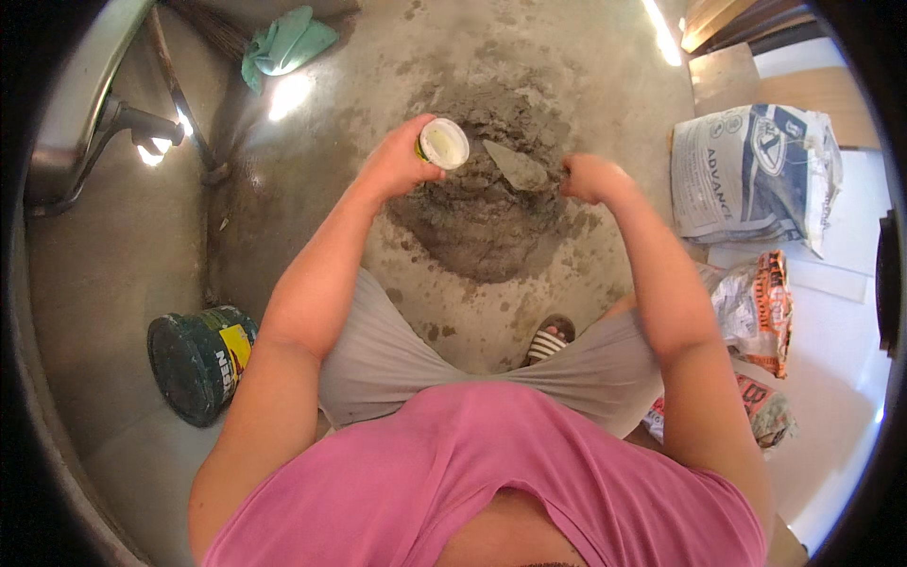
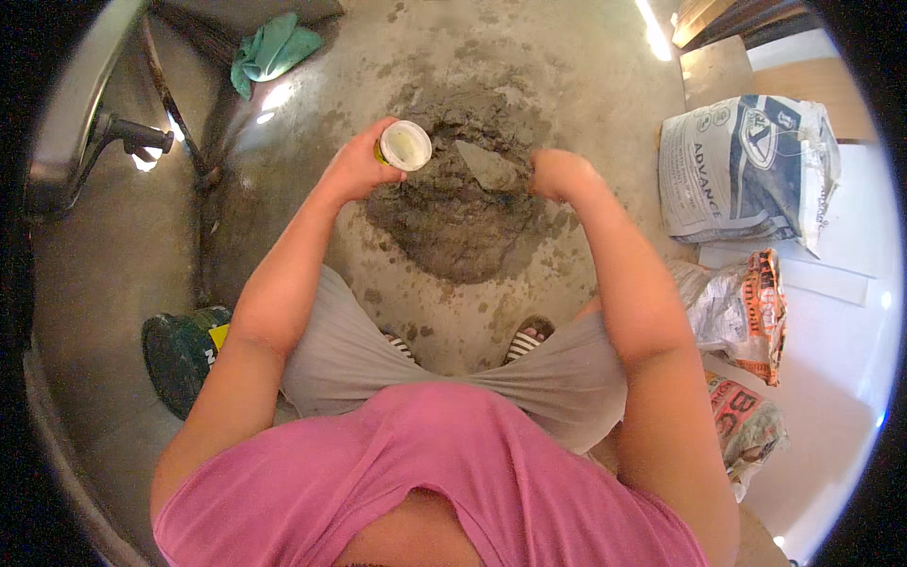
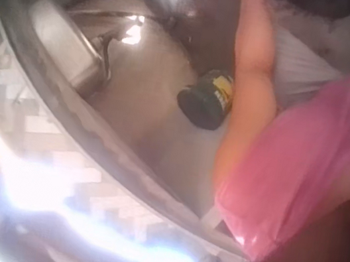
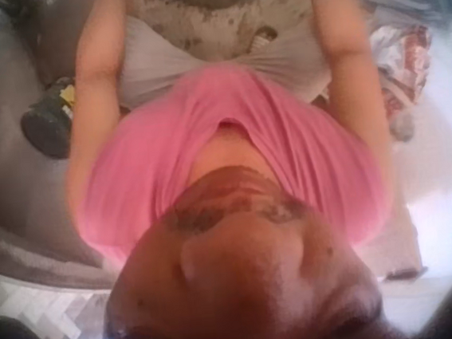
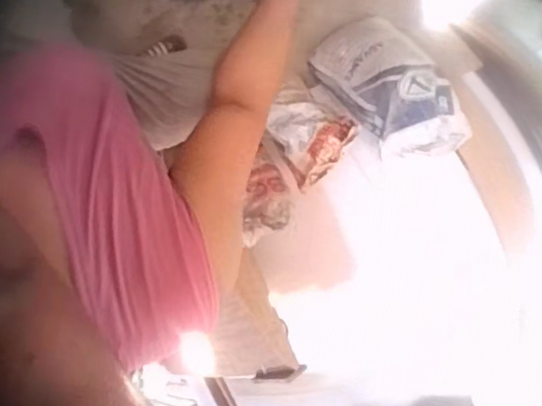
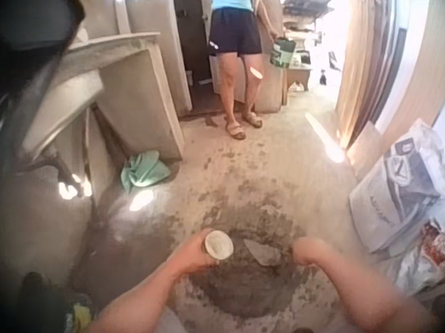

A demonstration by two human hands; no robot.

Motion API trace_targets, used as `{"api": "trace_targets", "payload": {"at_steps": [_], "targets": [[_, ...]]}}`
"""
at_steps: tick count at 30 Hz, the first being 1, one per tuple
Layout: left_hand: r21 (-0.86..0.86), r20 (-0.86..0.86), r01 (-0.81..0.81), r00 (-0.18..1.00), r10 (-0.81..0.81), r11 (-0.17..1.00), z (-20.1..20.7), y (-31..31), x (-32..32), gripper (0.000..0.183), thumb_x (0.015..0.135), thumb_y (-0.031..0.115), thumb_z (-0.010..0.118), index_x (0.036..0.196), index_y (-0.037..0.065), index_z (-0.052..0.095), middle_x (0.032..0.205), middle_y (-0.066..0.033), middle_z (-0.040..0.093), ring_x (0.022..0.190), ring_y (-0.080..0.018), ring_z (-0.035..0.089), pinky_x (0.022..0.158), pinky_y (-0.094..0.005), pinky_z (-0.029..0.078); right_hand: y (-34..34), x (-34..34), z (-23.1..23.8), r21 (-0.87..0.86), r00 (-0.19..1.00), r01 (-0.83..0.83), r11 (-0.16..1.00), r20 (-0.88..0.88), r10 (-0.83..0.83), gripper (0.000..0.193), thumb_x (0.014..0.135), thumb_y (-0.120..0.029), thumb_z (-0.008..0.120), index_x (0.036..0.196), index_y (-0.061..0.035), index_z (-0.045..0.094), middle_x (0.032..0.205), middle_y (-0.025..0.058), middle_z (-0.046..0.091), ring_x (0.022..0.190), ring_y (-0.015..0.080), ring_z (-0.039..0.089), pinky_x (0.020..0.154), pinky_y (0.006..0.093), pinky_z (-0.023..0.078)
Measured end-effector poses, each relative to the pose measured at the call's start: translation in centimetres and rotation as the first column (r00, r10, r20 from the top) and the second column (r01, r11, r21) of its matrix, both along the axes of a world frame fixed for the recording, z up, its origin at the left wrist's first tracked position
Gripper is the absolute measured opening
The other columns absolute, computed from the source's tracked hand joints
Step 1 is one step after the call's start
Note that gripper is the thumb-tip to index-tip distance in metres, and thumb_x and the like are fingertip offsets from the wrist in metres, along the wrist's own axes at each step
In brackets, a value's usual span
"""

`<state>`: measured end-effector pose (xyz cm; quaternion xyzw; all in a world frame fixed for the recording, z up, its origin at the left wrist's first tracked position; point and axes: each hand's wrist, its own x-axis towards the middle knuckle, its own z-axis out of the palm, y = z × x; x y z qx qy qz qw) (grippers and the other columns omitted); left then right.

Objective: The person mixes cement on the floor using a trowel and a small container, then applies the cement to a tile. The person is sitting on the floor during the task.

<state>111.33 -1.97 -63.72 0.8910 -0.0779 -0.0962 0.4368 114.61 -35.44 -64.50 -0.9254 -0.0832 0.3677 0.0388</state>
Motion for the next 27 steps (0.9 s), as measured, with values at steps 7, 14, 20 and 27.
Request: {"api": "trace_targets", "payload": {"at_steps": [7, 14, 20, 27], "targets": [[0.053, -0.039, -0.006, 0.999, 0.008, 0.999, 0.4, -0.6, 0.1, 0.088, 0.062, 0.013, 0.089, 0.142, 0.007, 0.053, 0.13, -0.0127, 0.067, 0.125, -0.0266, 0.062, 0.109, -0.0361, 0.044, -1.0, 0.0, 0.3, -0.015, 0.998, 0.024, 1.0, 0.06, -0.023, 0.027, 0.079, -0.014, 0.063, 0.093, 0.0069, 0.074, 0.105, 0.0248, 0.073, 0.098, 0.0411, 0.072, 0.082, 0.0493, 0.057], [0.004, 0.002, -0.013, 1.0, 0.013, 1.0, -1.5, 0.0, 1.2, 0.084, 0.063, 0.008, 0.088, 0.14, 0.005, 0.054, 0.131, -0.0124, 0.066, 0.124, -0.0267, 0.061, 0.109, -0.0366, 0.045, -3.3, -1.1, -0.5, -0.032, 0.997, 0.034, 0.999, 0.075, -0.032, 0.028, 0.081, -0.009, 0.059, 0.099, 0.0076, 0.072, 0.105, 0.0276, 0.073, 0.098, 0.0406, 0.072, 0.083, 0.0507, 0.058], [-0.032, -0.006, -0.012, 1.0, 0.012, 0.999, -0.9, 0.6, 1.1, 0.082, 0.063, 0.008, 0.088, 0.138, 0.004, 0.055, 0.132, -0.0154, 0.065, 0.125, -0.0311, 0.06, 0.108, -0.0394, 0.046, -1.0, -1.8, -2.0, 0.024, 0.991, 0.018, 1.0, 0.131, -0.021, 0.027, 0.083, -0.009, 0.061, 0.103, 0.0049, 0.072, 0.103, 0.0252, 0.074, 0.097, 0.0378, 0.073, 0.082, 0.0487, 0.059], [0.005, -0.001, -0.027, 1.0, 0.027, 1.0, -0.1, 0.7, 0.4, 0.082, 0.063, 0.009, 0.089, 0.138, 0.004, 0.055, 0.13, -0.0165, 0.065, 0.124, -0.033, 0.06, 0.106, -0.0403, 0.046, 3.7, -6.2, -8.3, -0.008, 0.953, -0.277, 0.961, 0.123, 0.276, 0.022, 0.085, -0.013, 0.064, 0.1, -0.003, 0.076, 0.106, 0.0206, 0.075, 0.1, 0.0364, 0.073, 0.084, 0.0481, 0.06]]}}
